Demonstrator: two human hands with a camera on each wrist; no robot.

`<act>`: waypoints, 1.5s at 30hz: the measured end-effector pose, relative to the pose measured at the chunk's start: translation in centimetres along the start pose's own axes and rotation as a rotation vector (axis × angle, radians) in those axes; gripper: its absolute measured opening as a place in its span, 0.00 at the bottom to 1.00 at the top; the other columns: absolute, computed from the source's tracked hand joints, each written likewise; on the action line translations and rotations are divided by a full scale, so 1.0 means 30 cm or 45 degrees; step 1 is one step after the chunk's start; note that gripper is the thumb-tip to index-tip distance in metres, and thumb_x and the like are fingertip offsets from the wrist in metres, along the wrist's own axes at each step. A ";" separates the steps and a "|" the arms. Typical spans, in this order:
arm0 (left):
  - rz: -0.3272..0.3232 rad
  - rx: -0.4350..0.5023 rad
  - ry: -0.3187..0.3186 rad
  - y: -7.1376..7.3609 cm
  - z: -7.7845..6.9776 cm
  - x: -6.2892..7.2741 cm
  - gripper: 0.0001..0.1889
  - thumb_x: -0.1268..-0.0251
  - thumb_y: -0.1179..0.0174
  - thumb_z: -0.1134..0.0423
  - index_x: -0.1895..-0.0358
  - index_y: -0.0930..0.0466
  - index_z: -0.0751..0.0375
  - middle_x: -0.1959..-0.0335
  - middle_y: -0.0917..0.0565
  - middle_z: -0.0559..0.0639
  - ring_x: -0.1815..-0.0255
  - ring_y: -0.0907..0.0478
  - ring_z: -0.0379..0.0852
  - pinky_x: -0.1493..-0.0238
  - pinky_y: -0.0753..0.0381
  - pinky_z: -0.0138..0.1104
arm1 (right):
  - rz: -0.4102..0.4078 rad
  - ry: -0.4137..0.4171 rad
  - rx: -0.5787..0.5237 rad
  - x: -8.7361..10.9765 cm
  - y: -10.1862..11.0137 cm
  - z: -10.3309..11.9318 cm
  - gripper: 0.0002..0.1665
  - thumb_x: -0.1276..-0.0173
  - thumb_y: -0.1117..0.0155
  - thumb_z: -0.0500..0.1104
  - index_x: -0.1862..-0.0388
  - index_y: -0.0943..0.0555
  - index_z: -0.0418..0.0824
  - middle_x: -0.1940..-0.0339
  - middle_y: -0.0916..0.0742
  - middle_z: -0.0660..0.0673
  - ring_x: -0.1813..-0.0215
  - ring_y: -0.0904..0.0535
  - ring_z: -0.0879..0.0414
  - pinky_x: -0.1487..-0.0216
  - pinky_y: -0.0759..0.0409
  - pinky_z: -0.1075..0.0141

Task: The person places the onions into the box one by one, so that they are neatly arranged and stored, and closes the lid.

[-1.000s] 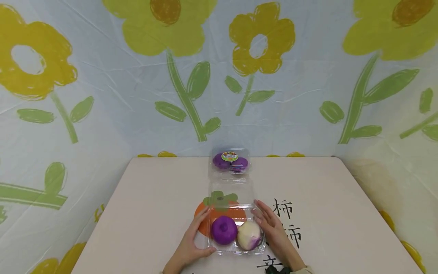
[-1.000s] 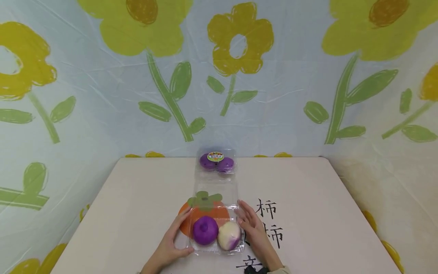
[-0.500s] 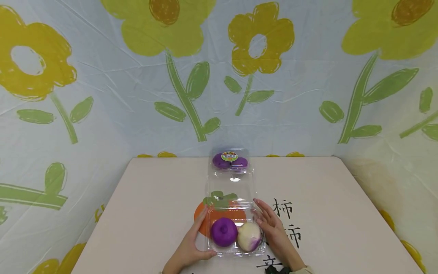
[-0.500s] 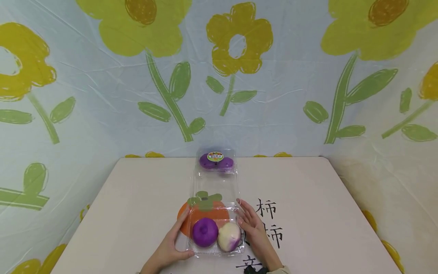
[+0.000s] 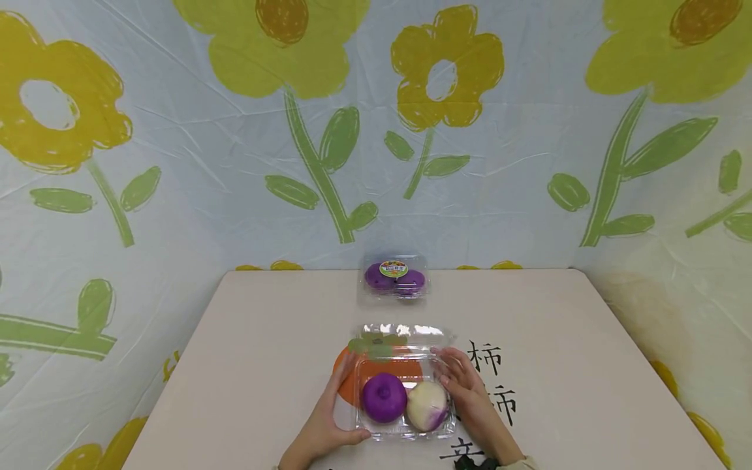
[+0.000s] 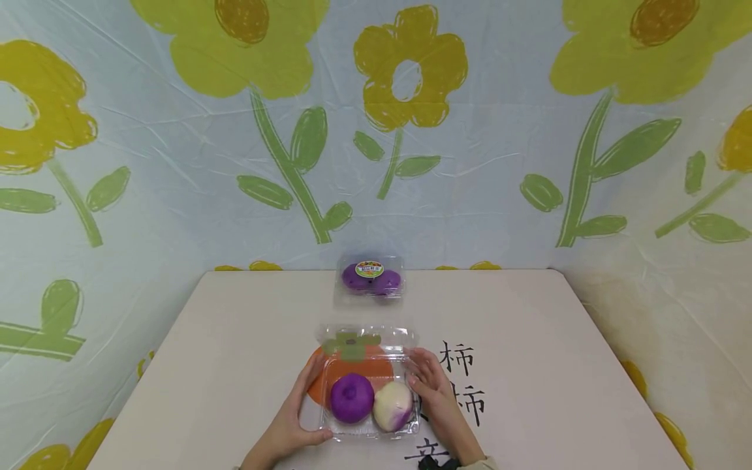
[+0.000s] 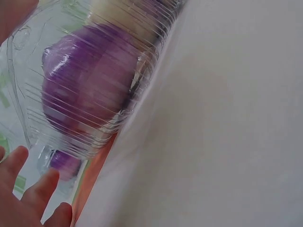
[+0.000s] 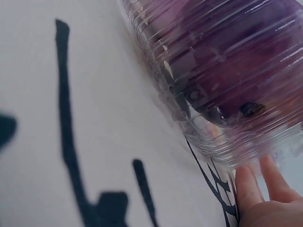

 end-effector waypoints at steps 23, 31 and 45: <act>0.011 0.043 -0.027 0.008 -0.013 0.006 0.43 0.61 0.19 0.53 0.42 0.35 0.59 0.25 0.40 0.61 0.24 0.43 0.60 0.24 0.51 0.39 | -0.015 -0.040 0.110 0.007 0.020 0.003 0.23 0.27 0.56 0.32 0.34 0.36 0.32 0.37 0.23 0.42 0.36 0.26 0.54 0.35 0.28 0.64; 0.085 0.030 0.075 0.021 -0.010 0.007 0.30 0.43 0.35 0.60 0.38 0.37 0.54 0.25 0.42 0.60 0.23 0.48 0.63 0.25 0.54 0.48 | 0.115 -0.077 0.402 0.021 0.014 0.071 0.28 0.24 0.58 0.35 0.27 0.39 0.29 0.28 0.30 0.34 0.30 0.31 0.58 0.33 0.33 0.71; 0.036 -0.001 0.523 0.039 -0.029 0.050 0.29 0.42 0.32 0.65 0.38 0.34 0.61 0.41 0.27 0.52 0.36 0.32 0.55 0.31 0.33 0.46 | 0.023 -0.277 0.681 0.142 -0.020 0.111 0.40 0.33 0.36 0.38 0.26 0.41 0.29 0.31 0.29 0.28 0.33 0.29 0.37 0.39 0.25 0.69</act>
Point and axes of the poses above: each hand's wrist, its own x-axis away from the middle knuckle, its own y-axis out of the back of the hand, z = x × y, the point moved 10 cm from there along -x, towards the middle knuckle
